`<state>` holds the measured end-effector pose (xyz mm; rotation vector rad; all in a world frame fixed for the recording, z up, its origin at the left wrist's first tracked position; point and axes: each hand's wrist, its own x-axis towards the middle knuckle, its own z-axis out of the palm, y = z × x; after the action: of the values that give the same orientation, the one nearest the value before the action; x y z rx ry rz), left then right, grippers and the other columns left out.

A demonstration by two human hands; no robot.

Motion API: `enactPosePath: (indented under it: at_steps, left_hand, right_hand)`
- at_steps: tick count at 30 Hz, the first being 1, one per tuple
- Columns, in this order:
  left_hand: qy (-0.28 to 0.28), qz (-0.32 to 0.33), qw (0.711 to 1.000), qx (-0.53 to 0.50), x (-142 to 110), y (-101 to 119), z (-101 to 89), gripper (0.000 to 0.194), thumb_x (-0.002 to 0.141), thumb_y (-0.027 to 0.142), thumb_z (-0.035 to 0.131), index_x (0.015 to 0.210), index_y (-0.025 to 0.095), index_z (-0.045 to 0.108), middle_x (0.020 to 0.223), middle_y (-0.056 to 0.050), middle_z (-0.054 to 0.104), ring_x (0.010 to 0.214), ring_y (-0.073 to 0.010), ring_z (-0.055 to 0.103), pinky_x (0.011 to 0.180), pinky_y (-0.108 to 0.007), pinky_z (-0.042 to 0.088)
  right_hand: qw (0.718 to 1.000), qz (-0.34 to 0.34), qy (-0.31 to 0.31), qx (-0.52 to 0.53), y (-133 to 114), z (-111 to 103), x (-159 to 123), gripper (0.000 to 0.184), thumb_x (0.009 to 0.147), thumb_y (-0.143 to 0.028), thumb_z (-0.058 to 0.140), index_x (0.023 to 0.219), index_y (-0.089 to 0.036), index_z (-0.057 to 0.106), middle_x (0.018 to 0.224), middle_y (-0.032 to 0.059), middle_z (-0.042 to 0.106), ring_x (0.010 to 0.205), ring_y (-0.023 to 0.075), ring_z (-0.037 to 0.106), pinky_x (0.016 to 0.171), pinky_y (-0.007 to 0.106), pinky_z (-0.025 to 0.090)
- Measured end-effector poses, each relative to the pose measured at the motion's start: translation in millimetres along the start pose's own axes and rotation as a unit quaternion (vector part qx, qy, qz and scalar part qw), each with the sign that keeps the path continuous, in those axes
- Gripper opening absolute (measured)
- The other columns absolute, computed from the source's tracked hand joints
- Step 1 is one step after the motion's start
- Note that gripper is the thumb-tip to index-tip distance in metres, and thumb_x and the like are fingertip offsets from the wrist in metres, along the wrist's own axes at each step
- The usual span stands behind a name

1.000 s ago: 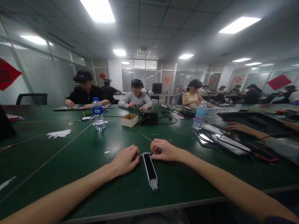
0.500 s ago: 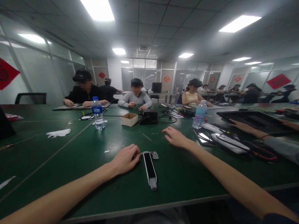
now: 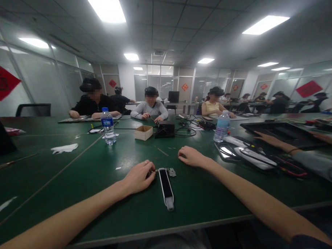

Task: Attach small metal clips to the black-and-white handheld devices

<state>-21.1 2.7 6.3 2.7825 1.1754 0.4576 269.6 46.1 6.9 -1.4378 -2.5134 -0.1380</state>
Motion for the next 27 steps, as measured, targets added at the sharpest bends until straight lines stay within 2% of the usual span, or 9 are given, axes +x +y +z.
enactPosePath:
  at_steps: [7, 11, 14, 20, 23, 27]
  left_hand:
    - [-0.007, -0.001, 1.0, -0.005, -0.7, 2.0, -2.2, 0.018, 0.093, 0.031, 0.045, 0.099, 0.019, 0.057, 0.097, -0.006, 0.06, 0.084, -0.0203, 0.059, 0.074, -0.032, 0.048]
    - [0.035, 0.003, 0.999, -0.013, -0.9, 2.9, -1.9, 0.019, 0.093, 0.032, 0.045, 0.1, 0.018, 0.056, 0.097, -0.006, 0.059, 0.083, -0.0208, 0.059, 0.075, -0.034, 0.048]
    - [0.067, 0.039, 0.996, -0.041, -2.5, 5.3, -2.5, 0.019, 0.094, 0.032, 0.042, 0.099, 0.018, 0.055, 0.098, -0.006, 0.059, 0.083, -0.0199, 0.058, 0.074, -0.033, 0.048]
    - [0.059, 0.146, 0.987, -0.042, -6.4, 11.8, -0.6, 0.014, 0.094, 0.025, 0.044, 0.099, 0.019, 0.056, 0.093, -0.004, 0.062, 0.08, -0.0177, 0.057, 0.073, -0.029, 0.046]
    - [0.076, 0.159, 0.984, -0.027, -5.9, 11.4, 4.2, 0.01, 0.095, 0.023, 0.047, 0.098, 0.02, 0.055, 0.091, -0.004, 0.062, 0.079, -0.0175, 0.058, 0.073, -0.029, 0.045]
    - [0.106, 0.142, 0.984, -0.02, -4.0, 6.8, 10.8, 0.008, 0.095, 0.022, 0.048, 0.101, 0.02, 0.054, 0.089, -0.002, 0.061, 0.076, -0.017, 0.058, 0.069, -0.028, 0.045]
  right_hand:
    - [0.993, -0.071, 0.06, 0.077, -39.6, -9.4, -4.1, 0.008, 0.089, -0.017, 0.058, 0.091, -0.015, 0.065, 0.092, 0.0072, 0.066, 0.085, 0.0175, 0.061, 0.078, 0.029, 0.048]
    - [0.981, -0.138, 0.093, 0.097, -62.2, -14.3, -8.1, 0.007, 0.091, -0.02, 0.058, 0.091, -0.015, 0.063, 0.091, 0.0066, 0.065, 0.085, 0.0168, 0.059, 0.078, 0.029, 0.047]
    - [0.97, -0.184, 0.118, 0.107, -73.1, -13.2, -10.3, 0.008, 0.091, -0.023, 0.06, 0.09, -0.016, 0.063, 0.09, 0.0063, 0.065, 0.086, 0.0174, 0.058, 0.079, 0.03, 0.047]
    - [0.956, -0.24, 0.128, 0.109, -79.1, -4.7, -11.1, 0.008, 0.091, -0.024, 0.061, 0.09, -0.016, 0.063, 0.088, 0.0058, 0.065, 0.085, 0.0174, 0.059, 0.078, 0.029, 0.046]
    - [0.952, -0.252, 0.137, 0.104, -78.3, -2.0, -10.8, 0.007, 0.091, -0.022, 0.061, 0.09, -0.016, 0.063, 0.087, 0.0063, 0.065, 0.084, 0.0174, 0.059, 0.077, 0.029, 0.046]
    - [0.948, -0.262, 0.147, 0.103, -77.1, -0.3, -11.0, 0.011, 0.093, -0.026, 0.059, 0.091, -0.016, 0.063, 0.087, 0.0067, 0.065, 0.084, 0.0176, 0.059, 0.077, 0.029, 0.046]
